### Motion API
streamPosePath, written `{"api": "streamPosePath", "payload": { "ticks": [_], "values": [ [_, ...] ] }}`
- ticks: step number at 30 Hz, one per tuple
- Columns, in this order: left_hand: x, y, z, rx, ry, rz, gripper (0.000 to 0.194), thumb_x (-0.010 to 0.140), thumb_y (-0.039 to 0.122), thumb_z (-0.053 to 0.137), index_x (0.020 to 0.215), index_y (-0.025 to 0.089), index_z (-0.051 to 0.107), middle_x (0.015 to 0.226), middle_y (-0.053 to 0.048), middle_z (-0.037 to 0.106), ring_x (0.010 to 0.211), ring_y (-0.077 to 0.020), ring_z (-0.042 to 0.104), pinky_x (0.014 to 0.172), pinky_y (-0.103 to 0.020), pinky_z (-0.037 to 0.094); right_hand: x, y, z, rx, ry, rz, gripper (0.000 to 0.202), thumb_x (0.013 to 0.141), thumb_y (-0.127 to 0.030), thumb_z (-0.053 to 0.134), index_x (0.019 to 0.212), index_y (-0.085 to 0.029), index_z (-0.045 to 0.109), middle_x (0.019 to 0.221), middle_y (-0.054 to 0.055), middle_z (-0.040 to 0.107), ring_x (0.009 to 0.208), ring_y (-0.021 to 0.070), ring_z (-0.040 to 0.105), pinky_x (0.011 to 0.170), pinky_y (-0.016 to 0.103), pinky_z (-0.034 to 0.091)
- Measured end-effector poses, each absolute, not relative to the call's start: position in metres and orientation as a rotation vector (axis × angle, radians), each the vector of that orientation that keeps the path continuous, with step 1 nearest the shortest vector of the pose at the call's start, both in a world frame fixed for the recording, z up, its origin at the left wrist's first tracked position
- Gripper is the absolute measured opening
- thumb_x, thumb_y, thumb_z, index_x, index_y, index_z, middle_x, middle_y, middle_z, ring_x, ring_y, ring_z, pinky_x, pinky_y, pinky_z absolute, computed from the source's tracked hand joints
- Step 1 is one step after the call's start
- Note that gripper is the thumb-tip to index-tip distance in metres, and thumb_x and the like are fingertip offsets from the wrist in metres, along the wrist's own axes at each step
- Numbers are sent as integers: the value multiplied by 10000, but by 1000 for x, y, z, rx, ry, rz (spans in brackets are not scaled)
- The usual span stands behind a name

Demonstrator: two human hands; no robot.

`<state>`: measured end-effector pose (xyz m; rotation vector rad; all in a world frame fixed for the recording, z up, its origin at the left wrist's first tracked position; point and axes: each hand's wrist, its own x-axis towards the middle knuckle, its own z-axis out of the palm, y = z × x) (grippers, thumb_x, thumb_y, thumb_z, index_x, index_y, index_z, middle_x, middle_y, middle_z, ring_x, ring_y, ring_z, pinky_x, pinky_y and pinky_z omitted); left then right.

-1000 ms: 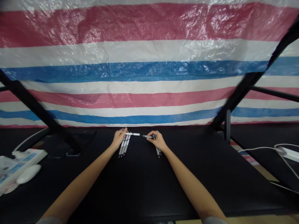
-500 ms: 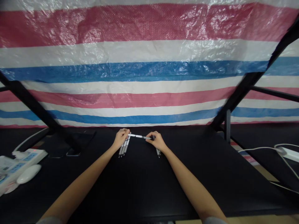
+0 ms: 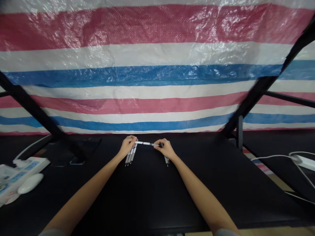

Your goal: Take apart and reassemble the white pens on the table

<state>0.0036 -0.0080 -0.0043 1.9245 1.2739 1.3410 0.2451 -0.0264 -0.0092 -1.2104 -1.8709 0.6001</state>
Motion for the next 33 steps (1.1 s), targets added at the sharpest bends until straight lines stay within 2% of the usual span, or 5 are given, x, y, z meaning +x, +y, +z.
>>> {"api": "streamPosePath", "payload": {
  "ticks": [11,21,27,30,33],
  "values": [
    [3,-8,-5,1950,1281,1314,501,845,416,437,397,193,438,702,-51,621,789,-189,576,741,-315,389,245,-27,-9,-1210,-1890,580,130,738,-316,644,816,-229,700,816,27,701,787,204,567,722,315,429],
    [3,-7,-6,1967,1291,1308,492,854,384,432,401,191,441,709,-48,627,799,-192,584,745,-316,395,245,-27,-9,-1208,-1901,577,104,706,-278,676,796,-231,698,808,22,699,796,205,577,736,319,432],
    [3,-7,-7,2007,1292,1296,487,855,386,429,409,192,448,710,-49,624,805,-196,581,750,-324,389,245,-28,-7,-1202,-1904,590,130,729,-329,656,805,-236,704,814,28,706,790,209,579,737,330,433],
    [3,-6,-8,2002,1280,1294,482,852,389,433,412,193,453,714,-49,620,812,-196,579,749,-322,393,244,-28,-6,-1167,-1918,618,193,785,-388,591,783,-230,701,809,35,710,797,209,584,742,331,426],
    [3,-7,-7,2006,1271,1297,480,853,390,436,417,192,465,737,-52,625,820,-197,581,757,-325,397,243,-29,-6,-1130,-1907,720,322,859,-437,470,963,-202,666,679,34,695,686,187,592,680,310,427]
  ]
}}
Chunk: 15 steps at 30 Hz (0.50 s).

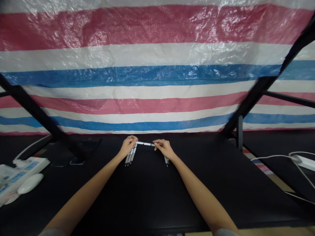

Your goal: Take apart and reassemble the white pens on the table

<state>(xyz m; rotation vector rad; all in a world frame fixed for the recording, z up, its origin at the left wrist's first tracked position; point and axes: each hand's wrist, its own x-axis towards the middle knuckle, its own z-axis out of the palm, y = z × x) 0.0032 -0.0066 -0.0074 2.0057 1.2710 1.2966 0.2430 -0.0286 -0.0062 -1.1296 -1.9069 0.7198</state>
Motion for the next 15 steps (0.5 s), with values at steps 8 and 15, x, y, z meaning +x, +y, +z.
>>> {"api": "streamPosePath", "payload": {
  "ticks": [8,15],
  "values": [
    [3,-7,-7,1987,1299,1326,482,856,386,434,415,191,463,725,-46,624,807,-188,583,764,-319,401,242,-30,-7,-1137,-1827,779,402,805,-433,554,1124,-190,532,647,1,659,605,156,581,628,268,420],
    [1,-7,-6,1950,1325,1337,492,857,400,427,411,192,453,717,-44,623,812,-185,582,762,-309,407,244,-28,-5,-1192,-1912,586,207,786,-403,575,821,-213,649,774,29,655,746,189,576,706,303,417]
  ]
}}
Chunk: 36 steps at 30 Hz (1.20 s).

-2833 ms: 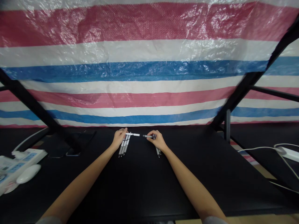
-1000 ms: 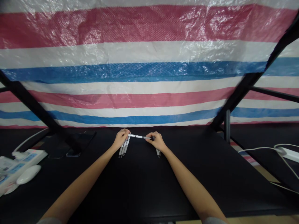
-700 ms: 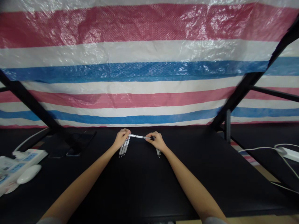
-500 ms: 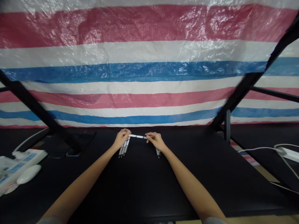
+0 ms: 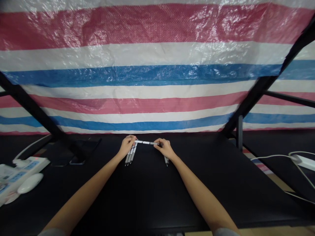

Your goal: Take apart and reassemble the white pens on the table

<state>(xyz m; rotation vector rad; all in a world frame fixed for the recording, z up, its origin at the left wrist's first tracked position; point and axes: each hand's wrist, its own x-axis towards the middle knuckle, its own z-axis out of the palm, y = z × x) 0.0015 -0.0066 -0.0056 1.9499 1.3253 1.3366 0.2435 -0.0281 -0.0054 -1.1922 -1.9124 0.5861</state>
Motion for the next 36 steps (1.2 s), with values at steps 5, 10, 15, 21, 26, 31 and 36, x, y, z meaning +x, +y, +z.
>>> {"api": "streamPosePath", "payload": {
  "ticks": [5,10,15,21,26,31,36],
  "values": [
    [2,-6,-7,1948,1310,1341,487,858,395,427,418,190,464,744,-46,629,816,-185,584,767,-314,413,243,-29,-2,-1228,-2004,538,438,901,-464,372,686,-213,658,724,33,659,772,199,572,786,344,388],
    [2,-6,-6,1945,1289,1374,488,857,394,427,413,193,445,714,-47,623,794,-187,582,753,-315,409,242,-30,-5,-1290,-1950,493,258,809,-450,559,935,-239,636,885,25,675,859,212,570,877,392,320],
    [2,-6,-6,1933,1283,1382,492,857,401,419,411,194,435,712,-49,618,779,-183,575,735,-308,405,242,-29,-7,-1292,-1994,471,153,777,-375,617,825,-230,628,873,12,669,841,201,553,860,383,311],
    [1,-6,-7,1928,1274,1375,491,860,392,422,412,191,444,746,-47,631,801,-181,581,753,-303,415,242,-29,-4,-1280,-2051,466,371,907,-427,389,718,-216,627,847,32,664,845,205,543,816,364,335],
    [1,-6,-6,1901,1293,1384,496,856,400,427,405,194,445,741,-49,629,802,-185,582,770,-309,416,241,-31,-5,-1307,-2052,421,259,863,-449,477,928,-246,624,931,29,658,886,216,541,847,385,318],
    [1,-6,-7,1879,1311,1378,510,854,422,427,399,193,447,764,-51,633,805,-183,583,772,-308,421,241,-31,-5,-1317,-2075,418,247,869,-436,472,830,-232,606,891,28,650,863,211,533,839,385,318],
    [1,-5,-7,1880,1304,1376,504,856,417,423,406,193,443,762,-49,635,821,-186,586,775,-310,414,241,-32,-5,-1312,-2088,445,308,913,-433,375,867,-241,612,906,28,651,896,214,525,861,396,302]
  ]
}}
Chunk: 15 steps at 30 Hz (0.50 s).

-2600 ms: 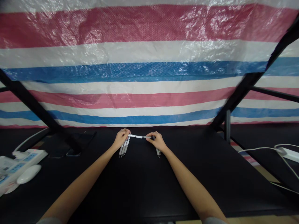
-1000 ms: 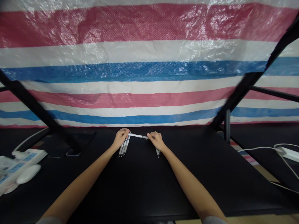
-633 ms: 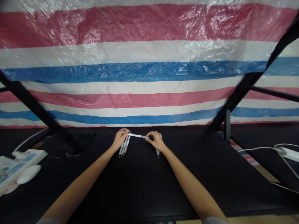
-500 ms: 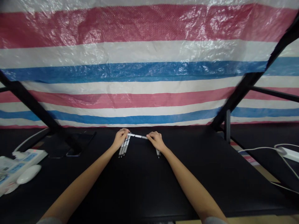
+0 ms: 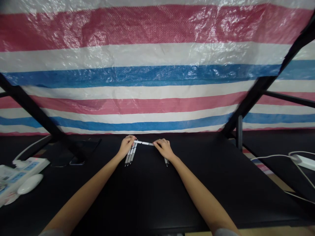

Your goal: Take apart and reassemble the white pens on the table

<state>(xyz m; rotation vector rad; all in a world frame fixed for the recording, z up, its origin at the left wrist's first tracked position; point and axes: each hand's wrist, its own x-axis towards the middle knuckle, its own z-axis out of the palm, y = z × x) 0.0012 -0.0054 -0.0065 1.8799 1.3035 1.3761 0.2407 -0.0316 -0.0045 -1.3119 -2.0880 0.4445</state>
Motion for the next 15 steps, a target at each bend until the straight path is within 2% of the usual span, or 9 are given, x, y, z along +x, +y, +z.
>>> {"api": "streamPosePath", "payload": {
  "ticks": [2,4,15],
  "values": [
    [1,-5,-6,1884,1311,1372,501,856,413,421,406,193,444,769,-53,637,823,-189,586,773,-316,413,240,-32,-5,-1311,-2064,434,241,867,-448,474,916,-248,600,928,26,648,898,216,526,864,392,306],
    [1,-5,-6,1888,1314,1370,505,857,414,419,403,195,439,765,-53,638,819,-189,585,770,-317,415,240,-32,-5,-1313,-2067,426,225,837,-450,524,885,-244,598,915,25,645,881,216,529,855,387,312],
    [2,-8,-5,1983,1375,1381,509,877,413,395,416,196,420,724,-42,623,772,-181,573,731,-302,406,240,-34,-2,-1279,-2127,459,393,913,-475,366,746,-234,628,895,30,660,908,218,515,874,414,287]
  ]
}}
